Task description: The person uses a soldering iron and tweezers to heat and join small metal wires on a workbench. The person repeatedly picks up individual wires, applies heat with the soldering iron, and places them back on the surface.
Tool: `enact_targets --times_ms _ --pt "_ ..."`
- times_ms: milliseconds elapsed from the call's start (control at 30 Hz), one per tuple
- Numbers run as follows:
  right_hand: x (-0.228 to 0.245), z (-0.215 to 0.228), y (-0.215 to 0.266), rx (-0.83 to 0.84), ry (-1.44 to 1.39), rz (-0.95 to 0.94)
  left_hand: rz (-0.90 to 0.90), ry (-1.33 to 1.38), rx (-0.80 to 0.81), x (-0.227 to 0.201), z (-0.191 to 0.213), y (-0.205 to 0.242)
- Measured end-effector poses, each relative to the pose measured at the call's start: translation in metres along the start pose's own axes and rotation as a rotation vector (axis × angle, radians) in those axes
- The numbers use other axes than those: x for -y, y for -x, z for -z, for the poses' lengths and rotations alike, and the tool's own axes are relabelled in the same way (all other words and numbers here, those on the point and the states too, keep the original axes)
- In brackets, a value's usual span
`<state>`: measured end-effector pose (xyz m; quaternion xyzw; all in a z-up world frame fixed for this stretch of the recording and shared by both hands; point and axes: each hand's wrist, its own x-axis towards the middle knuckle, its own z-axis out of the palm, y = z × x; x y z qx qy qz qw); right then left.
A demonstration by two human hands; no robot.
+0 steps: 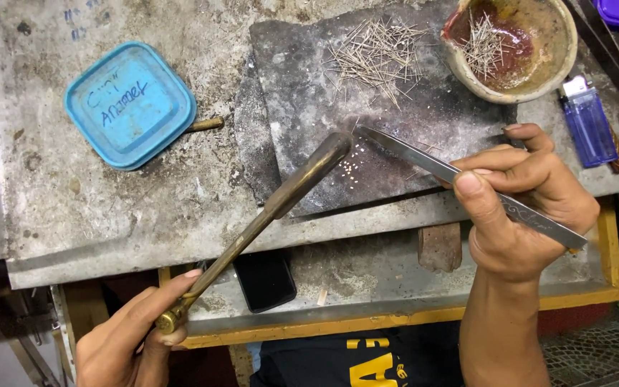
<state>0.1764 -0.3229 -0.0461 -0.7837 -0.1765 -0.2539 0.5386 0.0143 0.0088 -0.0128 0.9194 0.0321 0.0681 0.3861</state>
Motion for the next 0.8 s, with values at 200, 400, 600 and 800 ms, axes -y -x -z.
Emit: enact_targets --times_ms 200,400,600,800 --pt "-0.012 0.01 0.002 -0.029 -0.009 0.008 0.078 -0.032 -0.054 -0.019 0.003 -0.001" --pt "-0.039 0.053 -0.011 -0.239 0.055 0.033 0.107 -0.053 -0.107 -0.011 0.014 0.015" --pt "-0.04 0.083 -0.027 -0.018 0.18 0.0 0.289 -0.087 0.023 0.004 0.025 0.025" --pt "-0.031 0.092 -0.009 0.048 -0.261 -0.311 0.288 -0.054 0.019 0.012 0.024 0.03"
